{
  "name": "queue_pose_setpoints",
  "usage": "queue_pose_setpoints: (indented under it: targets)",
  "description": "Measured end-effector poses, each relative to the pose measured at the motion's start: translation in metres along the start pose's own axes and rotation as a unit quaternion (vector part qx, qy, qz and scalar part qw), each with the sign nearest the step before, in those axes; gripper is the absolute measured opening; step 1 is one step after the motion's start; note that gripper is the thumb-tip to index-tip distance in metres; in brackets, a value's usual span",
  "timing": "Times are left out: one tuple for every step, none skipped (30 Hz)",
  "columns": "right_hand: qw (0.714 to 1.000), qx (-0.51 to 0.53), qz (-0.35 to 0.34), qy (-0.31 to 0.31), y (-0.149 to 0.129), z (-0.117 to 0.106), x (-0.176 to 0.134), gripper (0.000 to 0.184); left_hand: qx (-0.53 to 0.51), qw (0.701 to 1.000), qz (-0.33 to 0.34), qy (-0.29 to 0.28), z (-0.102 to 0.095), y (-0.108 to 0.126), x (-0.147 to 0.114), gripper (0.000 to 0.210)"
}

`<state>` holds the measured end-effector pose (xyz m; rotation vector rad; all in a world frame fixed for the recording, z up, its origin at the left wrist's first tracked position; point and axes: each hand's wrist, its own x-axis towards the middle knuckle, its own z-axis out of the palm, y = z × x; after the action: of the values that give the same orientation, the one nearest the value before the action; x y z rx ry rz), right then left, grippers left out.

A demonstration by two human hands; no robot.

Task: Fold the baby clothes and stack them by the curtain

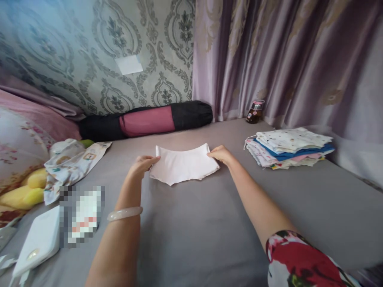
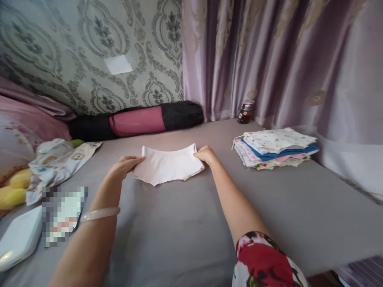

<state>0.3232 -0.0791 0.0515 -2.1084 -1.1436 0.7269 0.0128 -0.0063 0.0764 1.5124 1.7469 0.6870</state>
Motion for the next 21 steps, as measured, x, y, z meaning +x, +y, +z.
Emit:
queue_pose_setpoints:
  targets:
    - [1.0,0.008,0.004,0.003,-0.002,-0.004,-0.002,0.012,-0.027,0.999,0.002,-0.019,-0.001,0.006,-0.002,0.018]
    - [1.0,0.015,0.009,0.005,-0.004,-0.009,-0.003,0.012,-0.05,0.998,0.005,-0.037,-0.001,0.012,-0.004,0.02]
    - [1.0,0.021,0.016,0.008,-0.007,-0.015,-0.004,0.012,-0.064,0.996,0.012,-0.052,0.0,0.02,-0.007,0.021]
    - [0.999,0.026,0.024,0.01,-0.008,-0.023,-0.004,0.012,-0.071,0.996,0.02,-0.053,0.002,0.028,-0.011,0.023]
    - [0.999,0.031,0.033,0.013,-0.01,-0.032,-0.004,0.013,-0.078,0.995,0.028,-0.053,0.004,0.036,-0.015,0.023]
    - [0.998,0.038,0.04,0.017,-0.012,-0.041,-0.003,0.014,-0.086,0.994,0.033,-0.056,0.008,0.046,-0.02,0.023]
    - [0.998,0.043,0.046,0.02,-0.013,-0.052,-0.002,0.014,-0.098,0.993,0.039,-0.062,0.012,0.055,-0.025,0.023]
    - [0.997,0.05,0.05,0.026,-0.014,-0.064,-0.002,0.014,-0.113,0.99,0.045,-0.07,0.017,0.065,-0.029,0.022]
    - [0.996,0.06,0.053,0.033,-0.015,-0.076,-0.001,0.012,-0.13,0.987,0.051,-0.08,0.023,0.074,-0.034,0.022]
    - [0.995,0.074,0.054,0.042,-0.016,-0.088,-0.001,0.01,-0.148,0.983,0.059,-0.093,0.029,0.083,-0.037,0.021]
    - [0.993,0.09,0.054,0.051,-0.017,-0.1,-0.002,0.009,-0.165,0.978,0.066,-0.108,0.037,0.092,-0.041,0.021]
    - [0.991,0.108,0.055,0.061,-0.018,-0.112,-0.003,0.008,-0.18,0.973,0.071,-0.125,0.045,0.101,-0.044,0.021]
    - [0.988,0.124,0.056,0.072,-0.018,-0.124,-0.004,0.01,-0.195,0.968,0.076,-0.14,0.053,0.11,-0.047,0.02]
    - [0.985,0.137,0.057,0.083,-0.018,-0.136,-0.006,0.012,-0.208,0.963,0.08,-0.153,0.062,0.118,-0.05,0.02]
    - [0.983,0.145,0.059,0.096,-0.017,-0.148,-0.008,0.015,-0.22,0.958,0.084,-0.164,0.072,0.127,-0.053,0.02]
    - [0.981,0.149,0.06,0.11,-0.015,-0.159,-0.01,0.018,-0.231,0.953,0.088,-0.172,0.082,0.135,-0.056,0.02]
    - [0.978,0.152,0.063,0.128,-0.013,-0.171,-0.011,0.021,-0.243,0.949,0.092,-0.179,0.092,0.144,-0.059,0.02]
    - [0.975,0.153,0.067,0.146,-0.01,-0.182,-0.012,0.023,-0.254,0.944,0.096,-0.187,0.103,0.153,-0.062,0.02]
    - [0.972,0.154,0.071,0.165,-0.007,-0.193,-0.013,0.023,-0.265,0.939,0.1,-0.196,0.114,0.161,-0.066,0.019]
    - [0.968,0.154,0.076,0.184,-0.003,-0.204,-0.013,0.022,-0.277,0.934,0.103,-0.203,0.125,0.17,-0.07,0.019]
    - [0.964,0.152,0.079,0.204,0.002,-0.215,-0.013,0.021,-0.289,0.928,0.104,-0.212,0.136,0.179,-0.073,0.018]
